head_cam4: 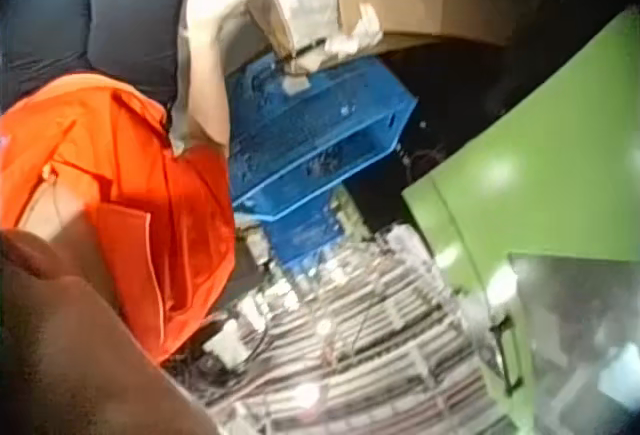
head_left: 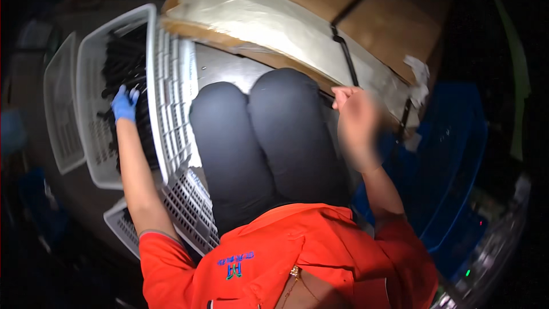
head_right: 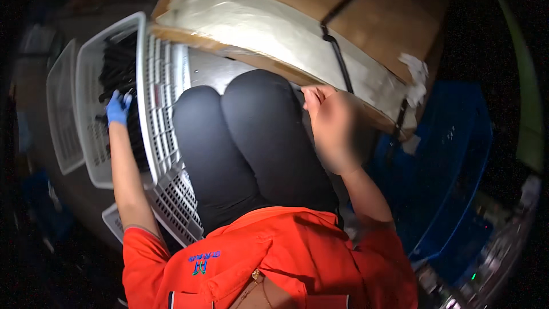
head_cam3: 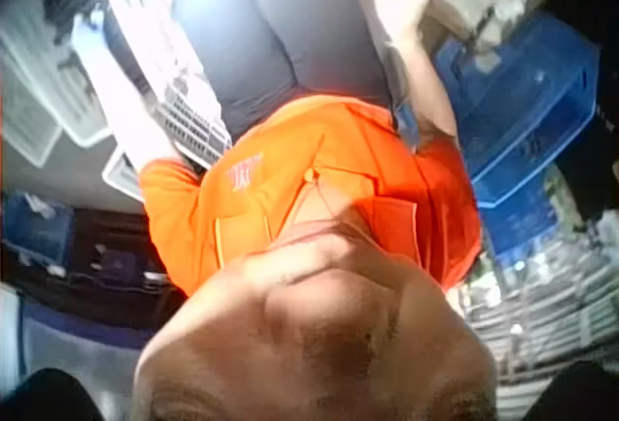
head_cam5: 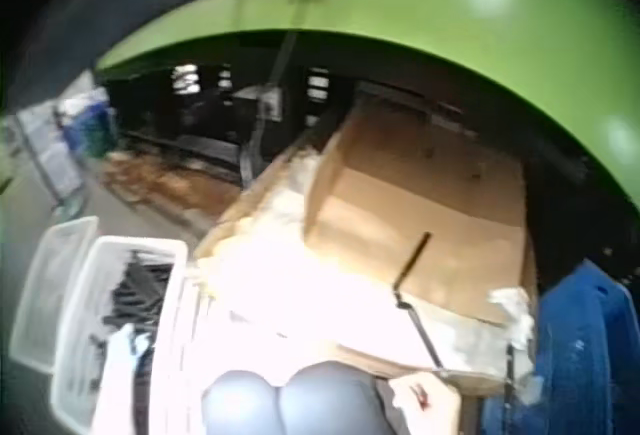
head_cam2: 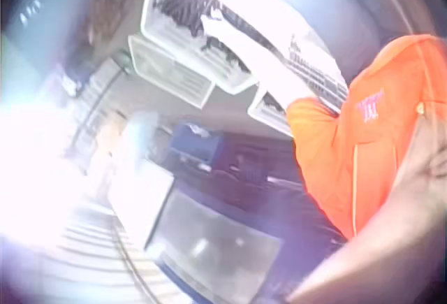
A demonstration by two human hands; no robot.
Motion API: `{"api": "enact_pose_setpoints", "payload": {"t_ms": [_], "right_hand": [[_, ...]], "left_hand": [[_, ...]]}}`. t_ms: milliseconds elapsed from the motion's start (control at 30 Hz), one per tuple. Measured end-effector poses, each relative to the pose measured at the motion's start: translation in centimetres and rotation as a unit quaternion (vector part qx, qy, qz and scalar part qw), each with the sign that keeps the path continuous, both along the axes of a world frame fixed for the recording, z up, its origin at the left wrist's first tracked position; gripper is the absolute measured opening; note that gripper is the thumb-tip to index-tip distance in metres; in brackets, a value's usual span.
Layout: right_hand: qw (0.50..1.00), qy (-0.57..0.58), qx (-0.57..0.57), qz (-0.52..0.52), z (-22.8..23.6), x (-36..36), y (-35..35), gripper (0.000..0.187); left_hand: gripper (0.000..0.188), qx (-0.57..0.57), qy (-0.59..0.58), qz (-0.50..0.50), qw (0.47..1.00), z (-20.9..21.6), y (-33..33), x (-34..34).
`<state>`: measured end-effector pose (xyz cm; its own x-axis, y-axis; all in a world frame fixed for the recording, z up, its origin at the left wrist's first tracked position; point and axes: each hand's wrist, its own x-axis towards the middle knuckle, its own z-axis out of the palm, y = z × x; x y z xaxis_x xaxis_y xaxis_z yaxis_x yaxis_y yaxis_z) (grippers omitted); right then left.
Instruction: The person assembles small white components into black plastic handle-like parts by hand, then places the assembled parts into plastic bins.
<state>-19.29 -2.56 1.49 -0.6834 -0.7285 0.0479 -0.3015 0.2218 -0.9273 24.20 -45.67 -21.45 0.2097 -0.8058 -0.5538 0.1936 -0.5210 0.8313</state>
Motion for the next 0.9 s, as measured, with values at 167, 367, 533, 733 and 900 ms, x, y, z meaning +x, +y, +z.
{"api": "enact_pose_setpoints", "payload": {"t_ms": [167, 367, 533, 733, 900], "right_hand": [[0.994, 0.014, 0.018, -0.103, -9.0, -11.0, 2.2, 0.011], [0.917, 0.169, 0.343, -0.116, -21.7, -23.4, 2.9, 0.027], [0.852, 0.138, 0.498, -0.082, -26.2, -25.8, 3.3, 0.039], [0.901, 0.145, 0.402, -0.078, -19.1, -25.0, 4.0, 0.039], [0.985, -0.157, 0.053, -0.042, -7.7, -19.8, 3.5, 0.018]], "left_hand": [[0.021, -0.205, -0.144, -0.030, 0.968, 8.2, 8.4, -10.9], [0.023, -0.233, -0.133, -0.217, 0.939, 13.8, 22.0, -13.9], [0.024, -0.182, -0.012, -0.094, 0.979, 12.6, 27.6, -12.9], [0.028, -0.256, 0.013, -0.087, 0.963, 17.7, 28.2, -15.7], [0.026, -0.345, -0.045, -0.182, 0.920, 23.2, 30.8, -20.8]]}}
